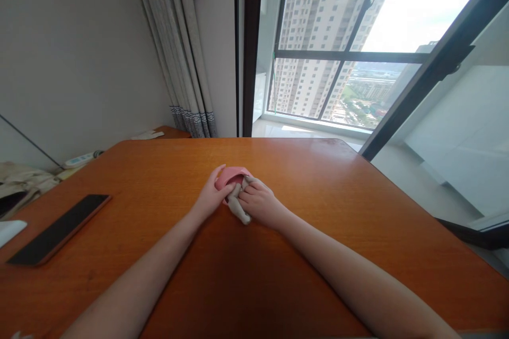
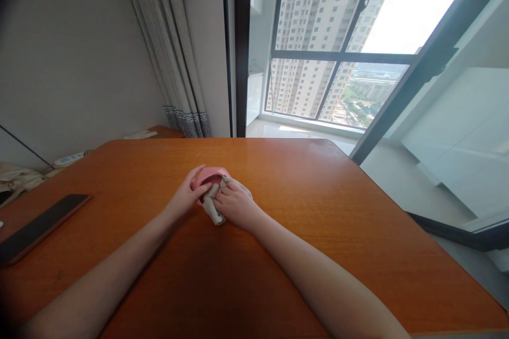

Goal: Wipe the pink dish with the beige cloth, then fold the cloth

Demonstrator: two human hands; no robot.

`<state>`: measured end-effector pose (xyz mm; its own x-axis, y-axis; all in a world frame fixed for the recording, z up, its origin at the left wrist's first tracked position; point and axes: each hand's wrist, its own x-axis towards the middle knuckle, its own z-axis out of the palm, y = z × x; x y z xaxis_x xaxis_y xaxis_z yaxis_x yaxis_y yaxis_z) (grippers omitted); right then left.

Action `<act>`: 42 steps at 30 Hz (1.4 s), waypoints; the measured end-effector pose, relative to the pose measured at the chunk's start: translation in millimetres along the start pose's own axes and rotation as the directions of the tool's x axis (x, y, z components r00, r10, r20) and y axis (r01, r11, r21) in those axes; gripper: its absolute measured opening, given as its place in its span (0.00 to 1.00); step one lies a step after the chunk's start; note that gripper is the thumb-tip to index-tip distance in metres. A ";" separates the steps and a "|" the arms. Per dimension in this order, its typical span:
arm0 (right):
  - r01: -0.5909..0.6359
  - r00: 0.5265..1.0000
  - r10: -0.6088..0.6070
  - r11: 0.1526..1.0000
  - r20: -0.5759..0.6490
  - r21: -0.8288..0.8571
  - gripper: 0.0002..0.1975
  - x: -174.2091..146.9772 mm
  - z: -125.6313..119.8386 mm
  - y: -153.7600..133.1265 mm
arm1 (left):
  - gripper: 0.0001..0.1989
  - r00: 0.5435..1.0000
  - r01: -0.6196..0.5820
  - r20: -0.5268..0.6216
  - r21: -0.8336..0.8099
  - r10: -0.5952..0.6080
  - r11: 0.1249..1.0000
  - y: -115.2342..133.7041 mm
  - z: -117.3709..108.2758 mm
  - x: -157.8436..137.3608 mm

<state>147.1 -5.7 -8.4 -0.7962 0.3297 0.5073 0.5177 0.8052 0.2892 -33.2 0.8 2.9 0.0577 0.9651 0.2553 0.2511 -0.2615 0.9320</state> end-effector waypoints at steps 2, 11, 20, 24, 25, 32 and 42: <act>-0.043 0.999 0.043 0.999 -0.013 -0.012 0.06 -2.0 2.8 -0.5 | 0.35 0.997 0.016 -0.072 -0.104 -0.024 0.995 -2.5 12.6 -8.5; -0.008 1.000 0.008 1.000 -0.011 0.023 0.09 2.2 -6.1 -1.9 | 0.17 0.997 -0.072 -0.027 0.017 0.072 0.997 2.0 5.9 -2.7; -0.031 0.999 0.031 0.999 -0.012 -0.008 0.06 -3.6 -2.2 0.7 | 0.36 1.000 0.021 -0.002 -0.066 -0.022 0.998 3.8 2.4 -6.8; -0.037 0.999 0.037 0.999 -0.027 0.016 0.07 -3.4 -8.0 1.3 | 0.27 0.996 -0.080 -0.038 -0.051 0.078 0.996 7.7 5.1 -9.0; -0.030 0.999 0.031 0.999 -0.031 0.036 0.08 -3.5 -8.7 0.9 | 0.23 0.997 -0.077 -0.033 -0.043 0.076 0.996 7.3 4.4 -8.3; -0.355 0.770 0.428 0.904 -0.473 0.239 0.11 -12.7 -8.5 4.3 | 0.25 0.961 0.268 0.057 -0.453 -0.272 0.850 -1.9 9.4 -6.5; -0.299 0.893 0.398 0.873 -0.210 0.385 0.24 -11.5 -5.4 8.6 | 0.23 0.947 0.275 0.075 -0.687 -0.311 0.673 -2.7 13.2 -4.9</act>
<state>162.5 -5.3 -7.3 -0.4392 0.5115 0.7386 0.5697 0.7942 -0.2112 -21.5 -3.1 -4.2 0.0487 0.9965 -0.0672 -0.4787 0.0824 0.8741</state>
